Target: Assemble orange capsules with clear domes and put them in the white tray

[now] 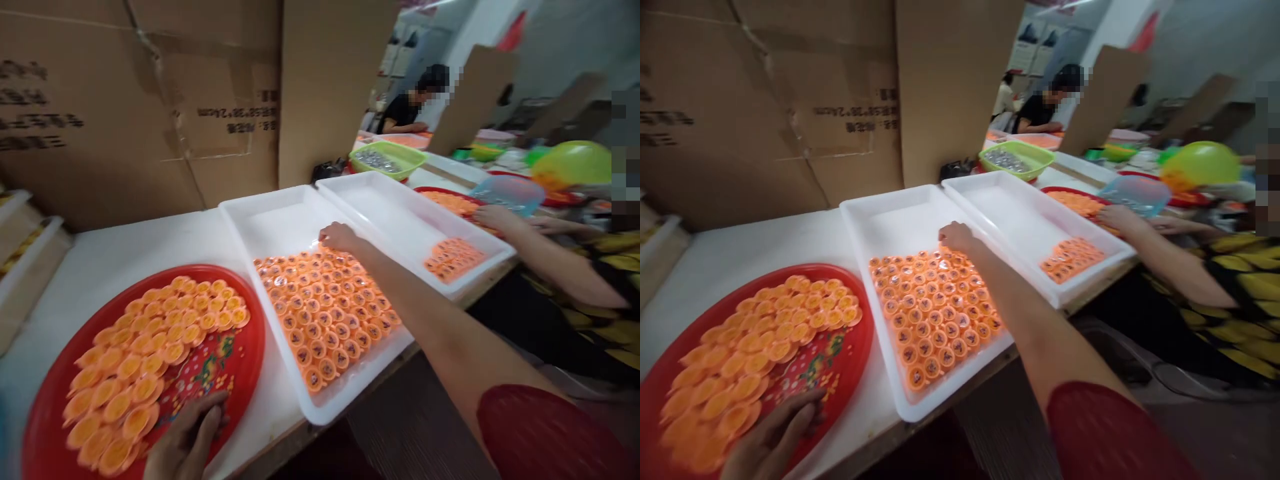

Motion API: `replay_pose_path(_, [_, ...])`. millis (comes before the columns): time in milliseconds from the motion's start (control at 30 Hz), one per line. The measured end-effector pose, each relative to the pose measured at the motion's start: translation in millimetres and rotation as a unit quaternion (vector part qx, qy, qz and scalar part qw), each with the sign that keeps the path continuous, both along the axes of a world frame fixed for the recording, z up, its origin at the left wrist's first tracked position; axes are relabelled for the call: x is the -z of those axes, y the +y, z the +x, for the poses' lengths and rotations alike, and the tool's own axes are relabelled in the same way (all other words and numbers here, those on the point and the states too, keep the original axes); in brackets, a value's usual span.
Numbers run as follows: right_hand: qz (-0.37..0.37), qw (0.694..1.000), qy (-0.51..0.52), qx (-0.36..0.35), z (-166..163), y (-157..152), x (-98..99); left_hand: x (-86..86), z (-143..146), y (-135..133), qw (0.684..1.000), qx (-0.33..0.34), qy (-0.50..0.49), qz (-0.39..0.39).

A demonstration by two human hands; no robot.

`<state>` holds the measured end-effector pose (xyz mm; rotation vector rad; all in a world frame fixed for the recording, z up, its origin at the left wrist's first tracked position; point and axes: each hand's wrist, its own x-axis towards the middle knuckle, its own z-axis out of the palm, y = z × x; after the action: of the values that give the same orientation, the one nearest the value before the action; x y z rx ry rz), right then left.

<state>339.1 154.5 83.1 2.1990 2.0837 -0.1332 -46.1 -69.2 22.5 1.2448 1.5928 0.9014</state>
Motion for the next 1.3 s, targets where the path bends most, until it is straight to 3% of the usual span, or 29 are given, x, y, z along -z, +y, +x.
replay_pose_path(200, [0.042, 0.998, 0.040, -0.038, -47, -6, -12.4, -18.6, 0, -3, 0.996, 0.061, 0.022, 0.068])
replay_pose_path(267, [0.106, 0.990, 0.092, -0.020, -77, -18, -18.8, -20.1, -11, 2, 0.991, 0.044, 0.074, 0.107])
replay_pose_path(367, [0.113, 0.962, 0.197, -0.150, -130, -76, -30.1, -20.0, -43, 4, 0.966, -0.005, 0.192, 0.174])
replay_pose_path(467, [0.081, 0.899, 0.296, -0.313, -184, -149, -25.6, -14.4, -86, 3, 0.921, -0.089, 0.318, 0.207])
replay_pose_path(533, [0.063, 0.875, 0.341, -0.337, -216, -183, -10.9, -7.9, -111, 3, 0.900, -0.114, 0.370, 0.200])
replay_pose_path(600, [0.018, 0.876, 0.368, -0.311, -244, -200, 7.0, -2.2, -127, 4, 0.896, -0.104, 0.390, 0.186])
replay_pose_path(800, [-0.032, 0.909, 0.322, -0.263, -314, -186, 43.8, -0.2, -123, 9, 0.902, -0.018, 0.399, 0.166])
replay_pose_path(933, [-0.011, 0.935, 0.244, -0.256, -343, -174, 55.3, -1.3, -112, 14, 0.882, 0.007, 0.452, 0.135])
replay_pose_path(1033, [-0.005, 0.945, 0.207, -0.254, -353, -172, 59.4, 0.6, -111, 17, 0.886, 0.008, 0.443, 0.135])
replay_pose_path(1167, [0.004, 0.950, 0.200, -0.240, -358, -176, 59.9, 2.3, -114, 21, 0.929, -0.004, 0.333, 0.158])
replay_pose_path(1300, [0.016, 0.948, 0.209, -0.238, -360, -180, 60.4, -3.8, -115, 20, 0.983, -0.076, 0.115, 0.119])
